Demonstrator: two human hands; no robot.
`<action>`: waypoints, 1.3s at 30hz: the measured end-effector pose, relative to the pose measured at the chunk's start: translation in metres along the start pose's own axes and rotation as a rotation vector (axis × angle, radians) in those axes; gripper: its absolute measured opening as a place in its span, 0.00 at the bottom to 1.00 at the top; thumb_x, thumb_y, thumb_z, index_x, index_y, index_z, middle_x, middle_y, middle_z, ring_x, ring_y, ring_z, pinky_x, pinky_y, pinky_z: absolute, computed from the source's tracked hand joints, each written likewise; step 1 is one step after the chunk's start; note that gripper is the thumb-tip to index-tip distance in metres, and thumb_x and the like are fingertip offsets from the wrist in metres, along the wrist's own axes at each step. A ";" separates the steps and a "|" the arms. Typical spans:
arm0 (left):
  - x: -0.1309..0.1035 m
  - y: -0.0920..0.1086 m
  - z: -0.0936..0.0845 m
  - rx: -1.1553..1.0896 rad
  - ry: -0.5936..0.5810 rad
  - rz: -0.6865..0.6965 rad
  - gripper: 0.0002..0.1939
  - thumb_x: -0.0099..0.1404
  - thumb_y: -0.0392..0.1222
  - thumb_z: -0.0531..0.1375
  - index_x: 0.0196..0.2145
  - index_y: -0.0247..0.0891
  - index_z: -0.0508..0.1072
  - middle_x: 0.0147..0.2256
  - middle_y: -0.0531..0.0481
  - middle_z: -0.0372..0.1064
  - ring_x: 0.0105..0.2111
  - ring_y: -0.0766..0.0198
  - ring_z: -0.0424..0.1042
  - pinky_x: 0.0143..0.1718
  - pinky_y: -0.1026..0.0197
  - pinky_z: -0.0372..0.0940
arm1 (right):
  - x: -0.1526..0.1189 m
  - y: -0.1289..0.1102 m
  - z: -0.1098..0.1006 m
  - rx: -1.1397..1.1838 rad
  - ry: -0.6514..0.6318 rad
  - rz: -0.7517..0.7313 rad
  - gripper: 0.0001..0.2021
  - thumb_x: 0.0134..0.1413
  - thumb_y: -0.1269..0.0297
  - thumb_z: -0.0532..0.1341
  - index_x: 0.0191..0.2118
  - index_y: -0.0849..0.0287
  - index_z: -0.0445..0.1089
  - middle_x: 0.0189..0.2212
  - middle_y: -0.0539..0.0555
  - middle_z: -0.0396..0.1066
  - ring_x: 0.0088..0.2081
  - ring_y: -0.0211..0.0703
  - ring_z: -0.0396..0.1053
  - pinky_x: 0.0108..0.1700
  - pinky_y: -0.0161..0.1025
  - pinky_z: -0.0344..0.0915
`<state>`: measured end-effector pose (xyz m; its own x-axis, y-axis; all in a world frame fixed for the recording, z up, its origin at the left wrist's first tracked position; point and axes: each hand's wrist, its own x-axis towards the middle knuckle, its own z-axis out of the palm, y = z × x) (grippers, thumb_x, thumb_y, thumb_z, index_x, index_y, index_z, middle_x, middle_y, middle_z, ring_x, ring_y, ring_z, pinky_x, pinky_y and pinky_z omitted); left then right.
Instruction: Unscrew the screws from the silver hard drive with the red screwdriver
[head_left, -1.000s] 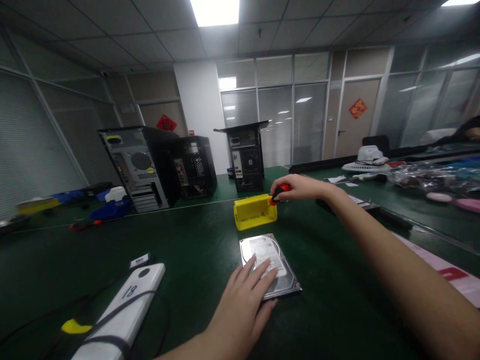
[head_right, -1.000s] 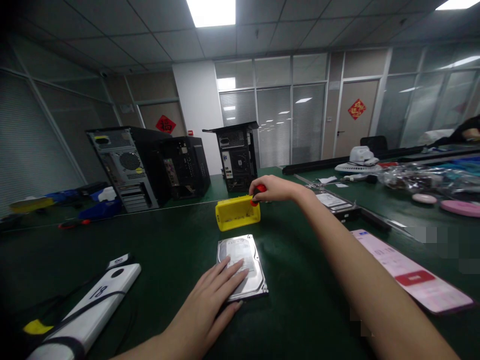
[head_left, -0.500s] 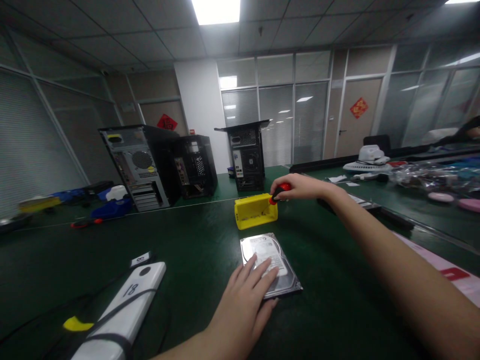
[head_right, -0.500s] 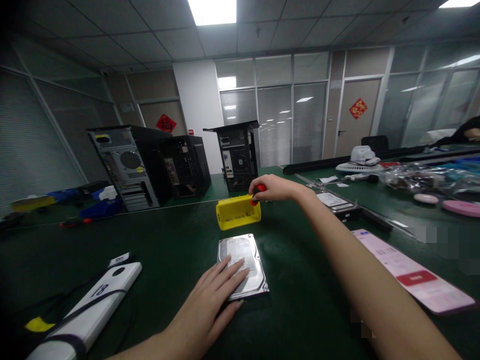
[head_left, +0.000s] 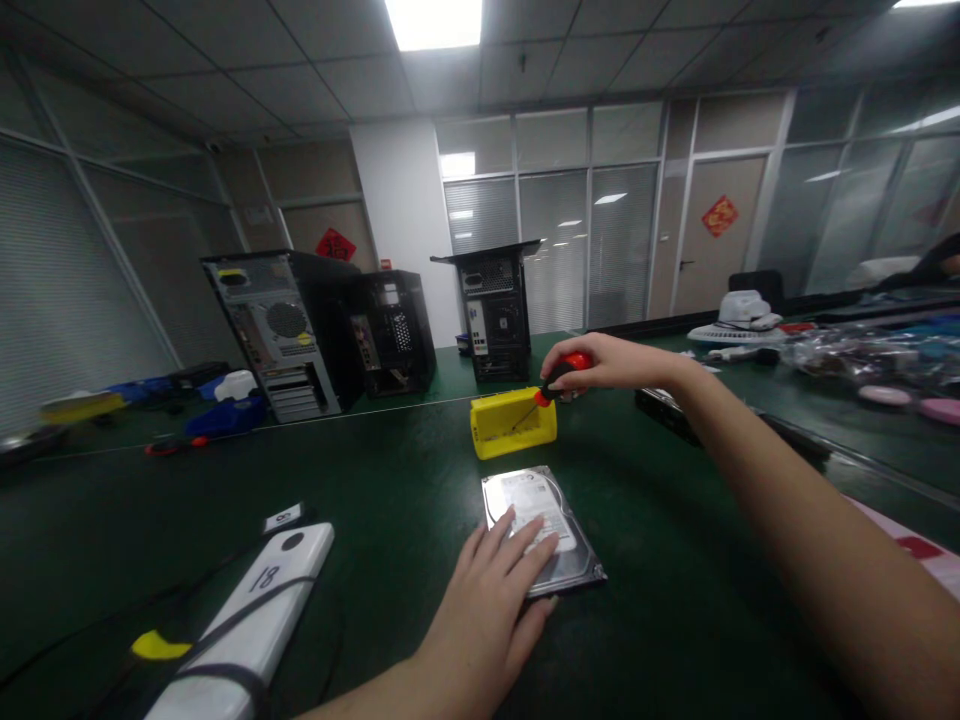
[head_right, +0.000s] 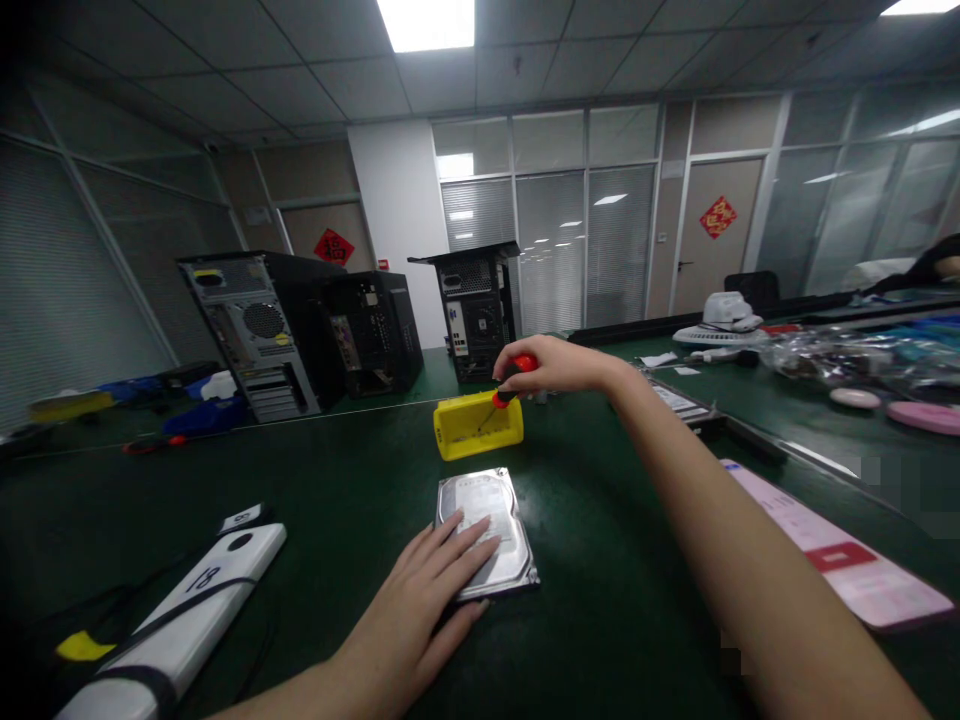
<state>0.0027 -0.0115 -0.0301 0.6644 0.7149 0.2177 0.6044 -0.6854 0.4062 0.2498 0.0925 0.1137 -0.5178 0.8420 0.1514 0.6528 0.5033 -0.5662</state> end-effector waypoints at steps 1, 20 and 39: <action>0.001 0.000 -0.001 -0.049 0.048 -0.024 0.25 0.62 0.41 0.56 0.57 0.50 0.60 0.58 0.53 0.57 0.60 0.50 0.51 0.58 0.41 0.46 | -0.002 -0.003 -0.001 0.038 0.003 -0.011 0.19 0.48 0.58 0.61 0.46 0.61 0.67 0.43 0.58 0.69 0.38 0.42 0.71 0.38 0.39 0.69; 0.025 -0.028 -0.018 -0.595 0.458 -0.422 0.12 0.54 0.47 0.63 0.34 0.38 0.78 0.39 0.47 0.73 0.43 0.53 0.68 0.47 0.54 0.60 | -0.024 -0.039 -0.007 0.290 0.032 -0.034 0.25 0.48 0.60 0.61 0.54 0.56 0.59 0.45 0.58 0.70 0.39 0.45 0.72 0.35 0.38 0.70; 0.025 -0.035 -0.013 -0.574 0.486 -0.416 0.13 0.54 0.51 0.63 0.29 0.38 0.79 0.36 0.46 0.74 0.40 0.54 0.71 0.43 0.57 0.63 | -0.022 -0.035 -0.006 0.319 -0.090 -0.057 0.25 0.48 0.59 0.62 0.52 0.58 0.60 0.46 0.58 0.69 0.38 0.43 0.72 0.35 0.36 0.71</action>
<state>-0.0075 0.0326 -0.0275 0.0969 0.9624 0.2537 0.3538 -0.2715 0.8950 0.2415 0.0575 0.1348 -0.6044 0.7866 0.1263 0.4228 0.4511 -0.7860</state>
